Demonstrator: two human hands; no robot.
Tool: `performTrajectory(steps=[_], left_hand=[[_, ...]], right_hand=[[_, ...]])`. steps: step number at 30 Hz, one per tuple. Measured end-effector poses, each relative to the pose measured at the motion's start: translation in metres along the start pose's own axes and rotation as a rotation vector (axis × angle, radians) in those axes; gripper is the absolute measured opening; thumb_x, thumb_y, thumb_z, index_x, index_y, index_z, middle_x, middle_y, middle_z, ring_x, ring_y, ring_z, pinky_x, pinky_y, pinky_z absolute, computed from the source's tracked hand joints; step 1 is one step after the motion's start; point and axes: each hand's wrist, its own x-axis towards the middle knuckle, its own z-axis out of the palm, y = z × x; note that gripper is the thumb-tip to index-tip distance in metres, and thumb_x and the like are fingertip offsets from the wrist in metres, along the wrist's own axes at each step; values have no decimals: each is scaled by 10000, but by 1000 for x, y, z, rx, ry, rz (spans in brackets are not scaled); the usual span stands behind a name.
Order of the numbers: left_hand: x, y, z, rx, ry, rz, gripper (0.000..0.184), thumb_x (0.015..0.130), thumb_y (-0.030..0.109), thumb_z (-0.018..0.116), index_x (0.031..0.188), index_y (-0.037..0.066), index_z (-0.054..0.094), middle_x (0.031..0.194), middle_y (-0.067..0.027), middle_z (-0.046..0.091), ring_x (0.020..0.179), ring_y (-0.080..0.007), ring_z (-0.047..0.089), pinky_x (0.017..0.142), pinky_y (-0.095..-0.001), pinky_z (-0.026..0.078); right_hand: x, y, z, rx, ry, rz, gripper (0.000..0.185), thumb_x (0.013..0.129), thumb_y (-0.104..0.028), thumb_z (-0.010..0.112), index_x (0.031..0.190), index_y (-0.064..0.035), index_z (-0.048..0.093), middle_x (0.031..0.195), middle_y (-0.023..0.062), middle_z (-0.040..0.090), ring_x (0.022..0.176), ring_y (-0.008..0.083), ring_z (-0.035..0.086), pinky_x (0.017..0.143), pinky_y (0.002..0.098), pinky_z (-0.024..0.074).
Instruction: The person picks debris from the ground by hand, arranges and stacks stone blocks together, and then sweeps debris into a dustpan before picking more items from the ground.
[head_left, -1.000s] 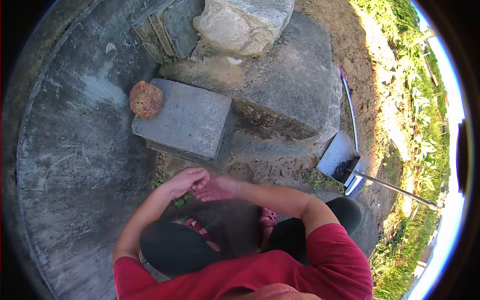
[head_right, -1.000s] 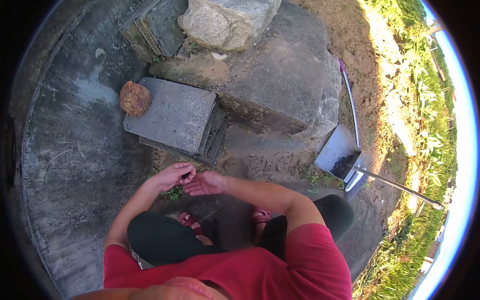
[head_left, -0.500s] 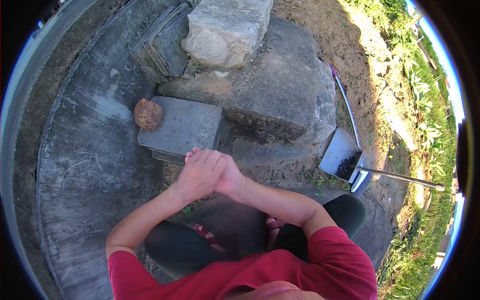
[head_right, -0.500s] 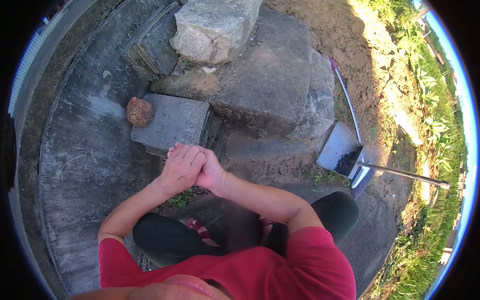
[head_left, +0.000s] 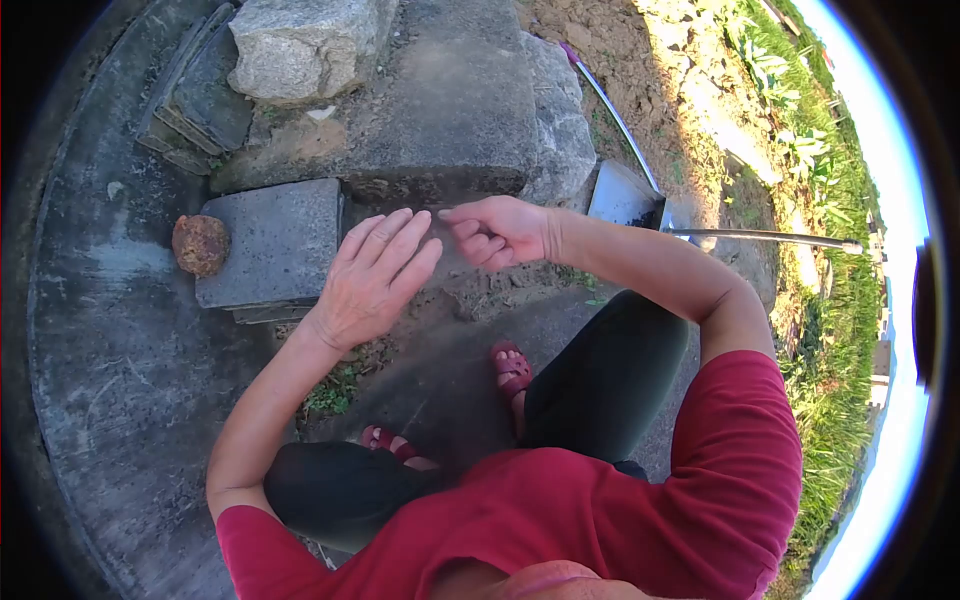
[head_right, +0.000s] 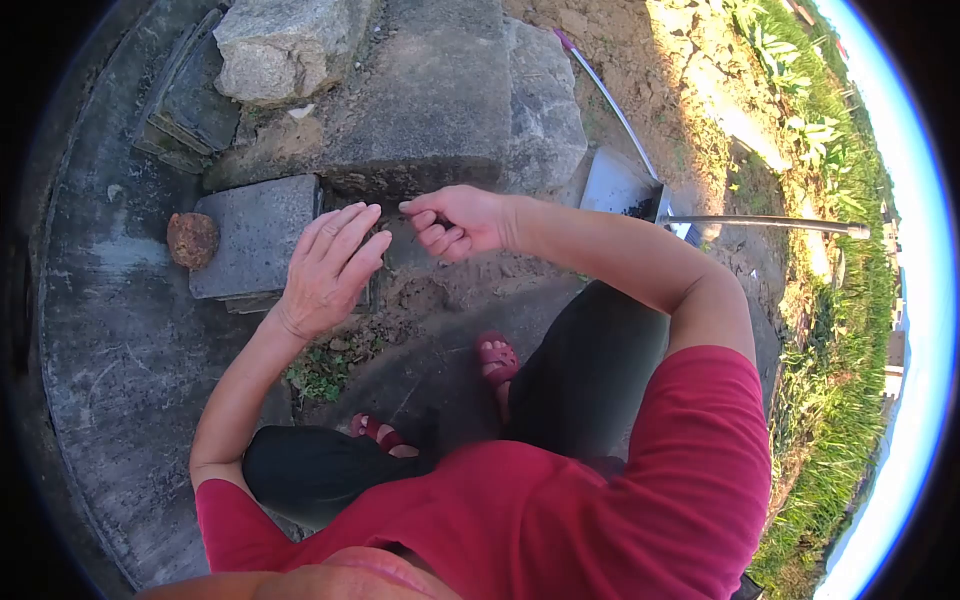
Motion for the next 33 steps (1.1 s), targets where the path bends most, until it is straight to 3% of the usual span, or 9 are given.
performTrajectory(steps=[3, 11, 13, 16, 19, 22, 26, 30, 33], left_hand=[[-11, -17, 8, 36, -137, -31, 414, 774, 49, 621, 1187, 62, 601, 1175, -120, 617, 1156, -308, 571, 1016, -458, 427], [-20, -62, 12, 49, -269, -156, 370, 759, -16, 605, 1123, 51, 598, 1134, -106, 602, 1110, -297, 579, 985, -418, 436], [-9, -68, 15, 75, -252, -154, 341, 789, 10, 635, 1125, 58, 599, 1203, -110, 594, 1139, -299, 573, 976, -425, 444], [17, -81, 26, 114, -206, -123, 295, 847, 78, 669, 1131, 61, 594, 1297, -113, 566, 1176, -303, 561, 966, -425, 454], [49, -103, 45, 74, -227, -91, 306, 876, 108, 683, 1170, 75, 603, 1355, -106, 551, 1180, -333, 565, 964, -431, 465], [86, -127, 72, 31, -245, -32, 324, 900, 180, 671, 1196, 78, 586, 1383, -99, 527, 1210, -335, 538, 990, -427, 455], [131, -158, 121, 6, -214, 25, 361, 935, 319, 624, 1210, 89, 577, 1385, -94, 523, 1244, -320, 512, 1017, -420, 435], [147, -186, 166, -1, -226, -35, 464, 961, 447, 549, 1334, 170, 542, 1476, -60, 457, 1372, -290, 403, 1114, -431, 321], [148, -192, 172, -49, -265, -102, 510, 952, 488, 540, 1374, 202, 526, 1515, -42, 424, 1416, -271, 358, 1141, -436, 275]], right_hand=[[-76, -15, -92, -91, 249, -130, 406, 1034, -364, 481, 680, -208, 360, 628, -79, 300, 479, 36, 231, 391, 206, 160], [-237, 4, -324, 178, 1255, -573, 159, 994, -127, 442, 954, -17, 550, 761, 52, 538, 637, 193, 552, 604, 361, 505], [-242, 5, -333, 260, 1371, -524, 198, 982, -135, 473, 1085, 4, 570, 898, 139, 600, 786, 308, 627, 726, 438, 557], [-232, 3, -345, 142, 1706, -305, 258, 966, -240, 549, 1107, -32, 605, 1027, 169, 581, 842, 271, 621, 671, 488, 619], [-203, -11, -373, 51, 1829, -340, 338, 907, -252, 653, 1169, -44, 605, 1214, 205, 524, 1017, 326, 590, 649, 521, 607], [-164, -46, -394, -170, 1744, -519, 282, 829, -251, 778, 1045, -81, 716, 942, 64, 662, 744, 153, 618, 577, 329, 552], [-94, -111, -375, -516, 1622, -696, 223, 831, -269, 782, 983, -106, 776, 764, -9, 664, 675, 68, 607, 544, 252, 508], [-42, -155, -351, -1023, 1629, -770, 252, 801, -352, 742, 983, -184, 789, 881, 97, 748, 842, 236, 707, 806, 384, 548], [-23, -177, -358, -1165, 1652, -704, 232, 821, -331, 713, 988, -187, 785, 916, 117, 743, 893, 279, 703, 829, 392, 543]])
